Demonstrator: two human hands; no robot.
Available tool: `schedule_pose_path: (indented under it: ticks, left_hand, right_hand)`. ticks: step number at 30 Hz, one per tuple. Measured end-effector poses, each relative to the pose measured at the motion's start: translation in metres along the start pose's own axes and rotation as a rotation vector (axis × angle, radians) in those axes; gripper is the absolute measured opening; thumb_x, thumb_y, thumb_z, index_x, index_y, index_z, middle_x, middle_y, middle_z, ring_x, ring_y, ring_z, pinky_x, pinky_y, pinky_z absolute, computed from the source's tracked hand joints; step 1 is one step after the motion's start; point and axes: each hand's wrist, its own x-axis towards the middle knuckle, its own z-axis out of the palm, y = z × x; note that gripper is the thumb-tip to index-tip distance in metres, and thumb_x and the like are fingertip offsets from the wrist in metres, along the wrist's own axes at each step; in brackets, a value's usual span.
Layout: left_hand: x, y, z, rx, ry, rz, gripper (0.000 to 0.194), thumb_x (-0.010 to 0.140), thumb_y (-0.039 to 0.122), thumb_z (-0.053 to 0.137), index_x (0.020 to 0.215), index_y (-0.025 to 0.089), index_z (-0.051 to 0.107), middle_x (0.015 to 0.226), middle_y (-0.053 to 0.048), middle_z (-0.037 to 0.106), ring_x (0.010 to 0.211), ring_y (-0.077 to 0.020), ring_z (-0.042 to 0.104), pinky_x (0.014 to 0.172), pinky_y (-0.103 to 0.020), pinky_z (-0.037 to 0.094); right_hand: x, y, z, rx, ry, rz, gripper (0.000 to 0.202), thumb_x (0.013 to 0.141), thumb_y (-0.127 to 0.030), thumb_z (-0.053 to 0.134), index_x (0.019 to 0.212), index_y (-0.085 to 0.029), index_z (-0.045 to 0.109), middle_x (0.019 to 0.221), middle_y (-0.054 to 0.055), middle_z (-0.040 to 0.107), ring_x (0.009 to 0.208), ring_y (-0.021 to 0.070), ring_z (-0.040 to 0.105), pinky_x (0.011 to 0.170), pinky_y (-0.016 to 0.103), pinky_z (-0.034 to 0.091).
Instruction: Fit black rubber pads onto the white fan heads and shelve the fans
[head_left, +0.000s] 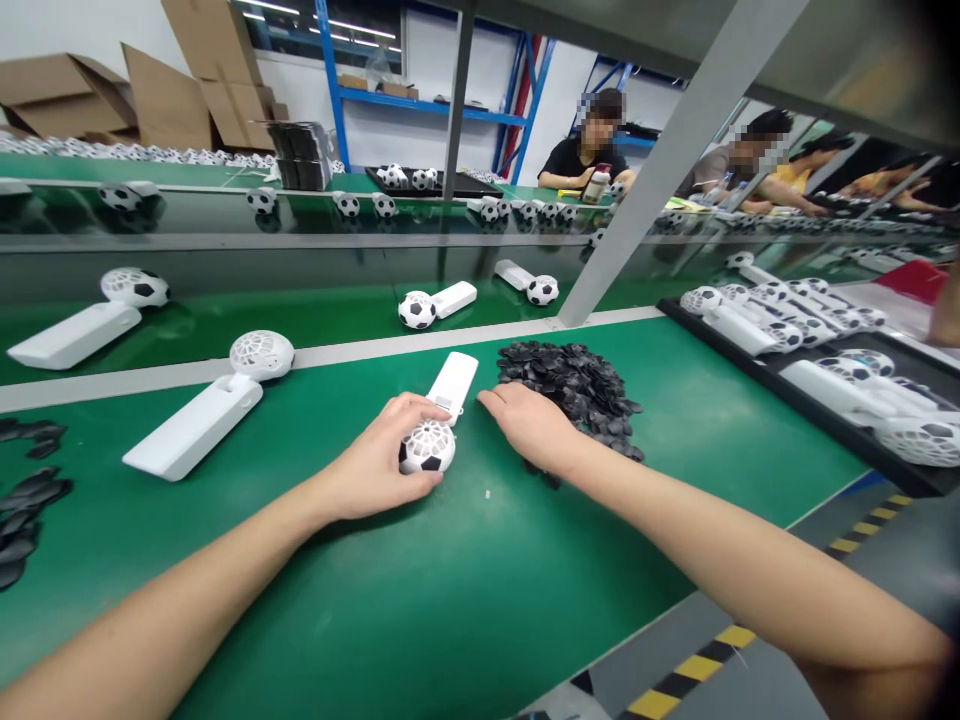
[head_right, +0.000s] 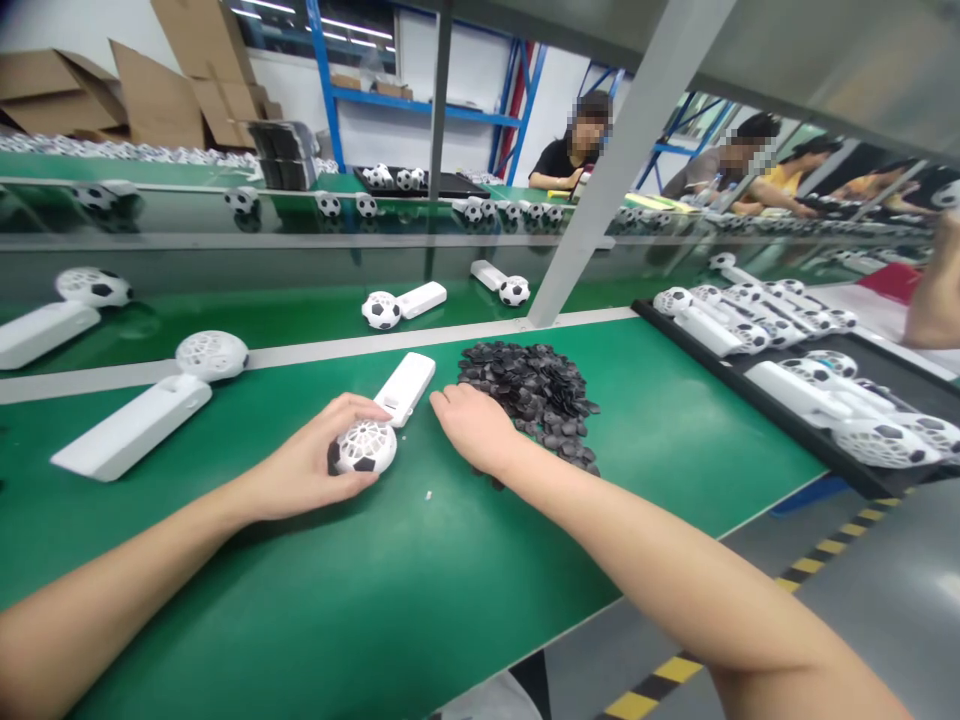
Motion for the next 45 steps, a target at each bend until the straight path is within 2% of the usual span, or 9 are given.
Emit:
schedule_pose_path:
  ticks: [5,10,13,18,26,29,37,40,45]
  left_hand:
    - [0.002,-0.004,-0.017,-0.001,-0.042,-0.129,0.047,0.066,0.021,0.059,0.111,0.027,0.049,0.111,-0.004,0.043,0.107,-0.0235,0.045,0.094,-0.040,0.038]
    - [0.002,-0.008,-0.026,-0.068,-0.157,-0.046,0.047,0.067,0.017,0.056,0.112,0.027,0.049,0.117,-0.001,0.044,0.107,-0.0202,0.047,0.093,-0.033,0.039]
    - [0.001,-0.009,-0.026,-0.065,-0.171,-0.046,0.048,0.066,0.015,0.054,0.112,0.027,0.048,0.119,-0.001,0.044,0.107,-0.0207,0.047,0.091,-0.033,0.040]
    - [0.000,-0.006,-0.020,-0.041,-0.141,-0.057,0.048,0.065,0.014,0.051,0.111,0.027,0.046,0.117,-0.002,0.043,0.105,-0.0211,0.048,0.089,-0.035,0.040]
    - [0.000,-0.003,-0.017,-0.051,-0.126,-0.051,0.046,0.065,0.013,0.049,0.109,0.025,0.045,0.114,-0.002,0.043,0.106,-0.0207,0.045,0.092,-0.035,0.038]
    - [0.000,-0.004,-0.016,-0.045,-0.122,-0.054,0.044,0.065,0.013,0.050,0.108,0.025,0.046,0.113,-0.002,0.043,0.105,-0.0205,0.045,0.091,-0.034,0.038]
    - [-0.001,-0.002,-0.009,-0.037,-0.063,-0.074,0.044,0.066,0.015,0.053,0.108,0.025,0.046,0.114,-0.003,0.043,0.108,-0.0217,0.044,0.093,-0.036,0.037]
    - [0.000,-0.001,-0.005,-0.026,-0.008,-0.096,0.042,0.067,0.021,0.058,0.108,0.025,0.046,0.112,-0.003,0.045,0.107,-0.0221,0.044,0.092,-0.037,0.037]
    - [0.003,-0.001,0.002,-0.007,0.079,-0.107,0.034,0.070,0.028,0.059,0.103,0.023,0.049,0.105,-0.003,0.048,0.102,-0.0210,0.047,0.090,-0.036,0.038]
  right_hand:
    - [-0.007,0.007,-0.009,0.329,0.066,0.007,0.031,0.083,-0.004,0.038,0.096,-0.019,0.062,0.084,0.005,0.057,0.078,0.0156,0.054,0.070,0.027,0.043]
    - [-0.014,-0.001,-0.019,0.676,0.090,-0.031,0.024,0.079,-0.006,0.049,0.093,-0.019,0.063,0.089,0.002,0.064,0.083,0.0142,0.057,0.076,0.027,0.045]
    - [-0.015,-0.005,-0.017,0.706,0.099,-0.088,0.022,0.079,-0.011,0.054,0.097,-0.020,0.063,0.093,0.003,0.064,0.086,0.0148,0.057,0.080,0.029,0.045]
    - [-0.013,-0.011,-0.017,0.631,0.222,-0.176,0.014,0.084,-0.022,0.053,0.089,-0.020,0.066,0.087,0.005,0.062,0.084,0.0158,0.055,0.076,0.029,0.044]
    - [-0.013,-0.026,-0.028,0.713,0.069,-0.190,0.016,0.084,-0.014,0.048,0.098,-0.017,0.056,0.090,0.005,0.062,0.080,0.0158,0.057,0.071,0.028,0.045]
    - [-0.013,-0.027,-0.031,0.702,0.080,-0.230,0.019,0.085,-0.013,0.045,0.099,-0.017,0.056,0.095,0.007,0.061,0.086,0.0167,0.056,0.075,0.029,0.044]
    - [-0.012,-0.028,-0.030,0.824,0.168,-0.170,0.006,0.080,-0.015,0.055,0.083,-0.017,0.060,0.079,0.001,0.060,0.072,0.0121,0.054,0.069,0.024,0.043]
    - [-0.008,-0.029,-0.027,0.912,0.113,-0.132,0.006,0.080,-0.014,0.054,0.081,-0.017,0.060,0.075,-0.001,0.061,0.066,0.0103,0.053,0.065,0.022,0.042]
    - [0.000,-0.029,-0.021,0.975,0.105,-0.172,0.005,0.078,-0.013,0.058,0.077,-0.017,0.062,0.078,0.000,0.063,0.073,0.0117,0.056,0.071,0.023,0.042]
